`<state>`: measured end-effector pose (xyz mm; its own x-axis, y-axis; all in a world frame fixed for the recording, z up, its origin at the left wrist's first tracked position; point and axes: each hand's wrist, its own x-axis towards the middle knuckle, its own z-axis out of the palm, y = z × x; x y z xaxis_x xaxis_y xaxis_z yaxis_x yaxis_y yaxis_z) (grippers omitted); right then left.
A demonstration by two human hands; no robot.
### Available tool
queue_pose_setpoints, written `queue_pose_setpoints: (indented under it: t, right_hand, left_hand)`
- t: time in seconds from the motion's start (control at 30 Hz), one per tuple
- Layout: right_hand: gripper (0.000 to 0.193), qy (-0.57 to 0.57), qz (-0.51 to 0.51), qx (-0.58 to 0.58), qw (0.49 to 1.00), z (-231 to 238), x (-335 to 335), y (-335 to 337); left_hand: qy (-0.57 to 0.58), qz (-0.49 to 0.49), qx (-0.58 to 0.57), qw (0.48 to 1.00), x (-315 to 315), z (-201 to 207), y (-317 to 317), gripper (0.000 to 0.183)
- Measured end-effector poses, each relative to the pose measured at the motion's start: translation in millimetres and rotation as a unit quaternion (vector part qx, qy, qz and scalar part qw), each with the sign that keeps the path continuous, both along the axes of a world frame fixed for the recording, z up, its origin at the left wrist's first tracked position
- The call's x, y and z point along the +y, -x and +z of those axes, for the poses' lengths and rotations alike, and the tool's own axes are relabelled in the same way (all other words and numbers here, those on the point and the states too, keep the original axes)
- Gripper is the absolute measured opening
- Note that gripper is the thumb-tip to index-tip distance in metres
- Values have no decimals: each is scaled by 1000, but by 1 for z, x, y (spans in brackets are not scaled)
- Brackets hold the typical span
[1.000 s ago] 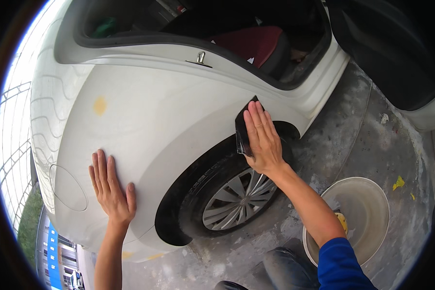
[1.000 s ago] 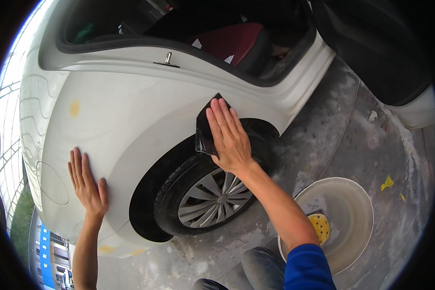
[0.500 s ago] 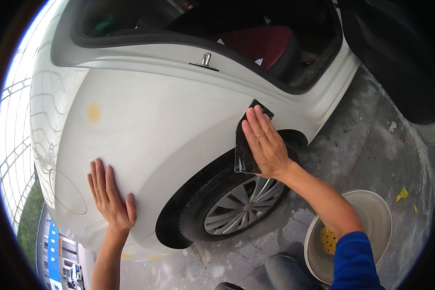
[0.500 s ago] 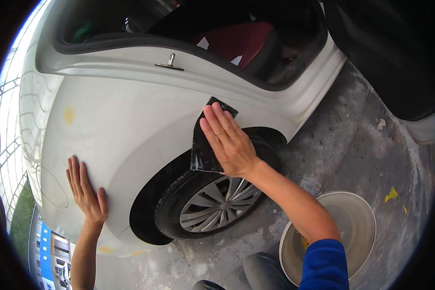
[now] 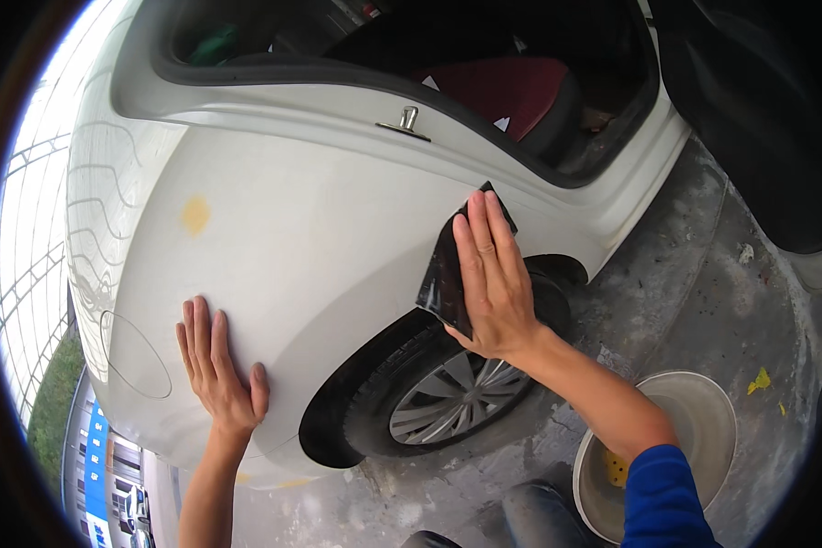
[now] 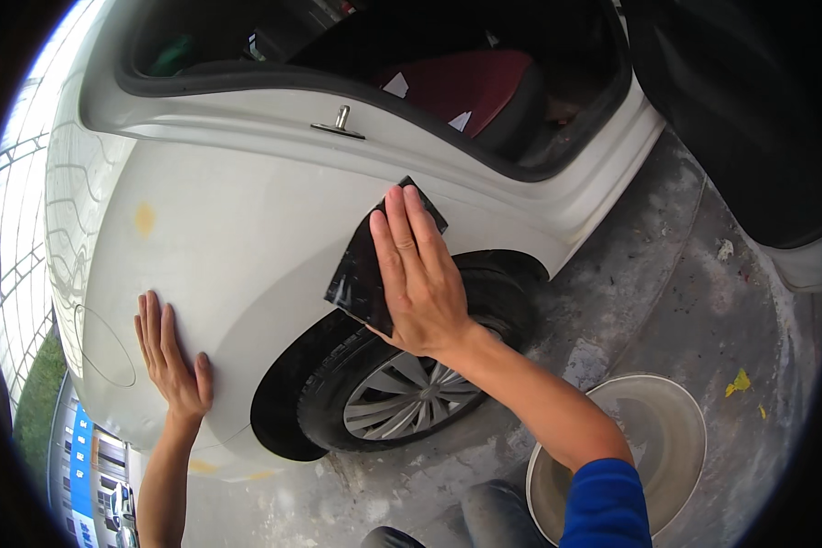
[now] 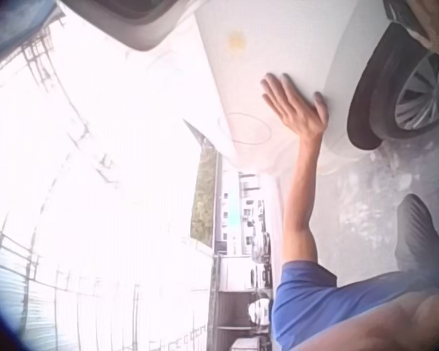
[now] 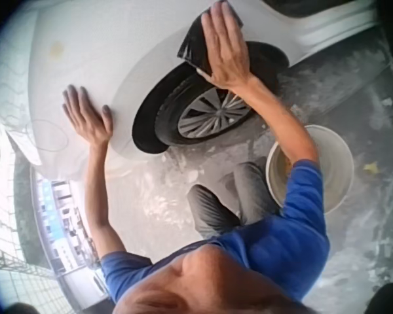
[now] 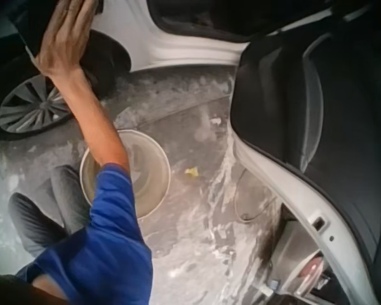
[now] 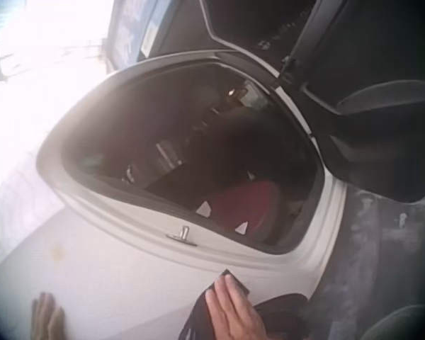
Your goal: The person sands the rear quarter panel of a white car using a sanding block. They repeatedly rub the block over the surface, occasionally dipping it into a bucket of water, and continue sanding around the wheel arch and fuel door area.
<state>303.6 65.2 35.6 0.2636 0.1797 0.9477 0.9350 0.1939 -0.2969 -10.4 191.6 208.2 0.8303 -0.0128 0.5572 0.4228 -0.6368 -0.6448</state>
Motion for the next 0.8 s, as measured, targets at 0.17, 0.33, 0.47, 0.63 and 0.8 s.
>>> queue_pose_setpoints:
  t: [0.17,0.33,0.47,0.63,0.8]
  right_hand:
    - [88,31,25,-36,999,30,9,3]
    - [81,53,-2,-20,998,3,-9,-5]
    - [75,13,50,-47,998,57,15,19]
    - [83,4,44,-78,996,39,18,-7]
    - [84,-3,37,-11,999,3,1,-8]
  left_hand:
    - [-7,3,6,1000,1,0,3,68]
    - [-3,3,4,1000,1,2,5,70]
    - [-3,2,3,1000,-1,2,3,69]
    - [-4,6,3,1000,2,0,8,69]
    - [0,0,1,1000,-1,2,1,69]
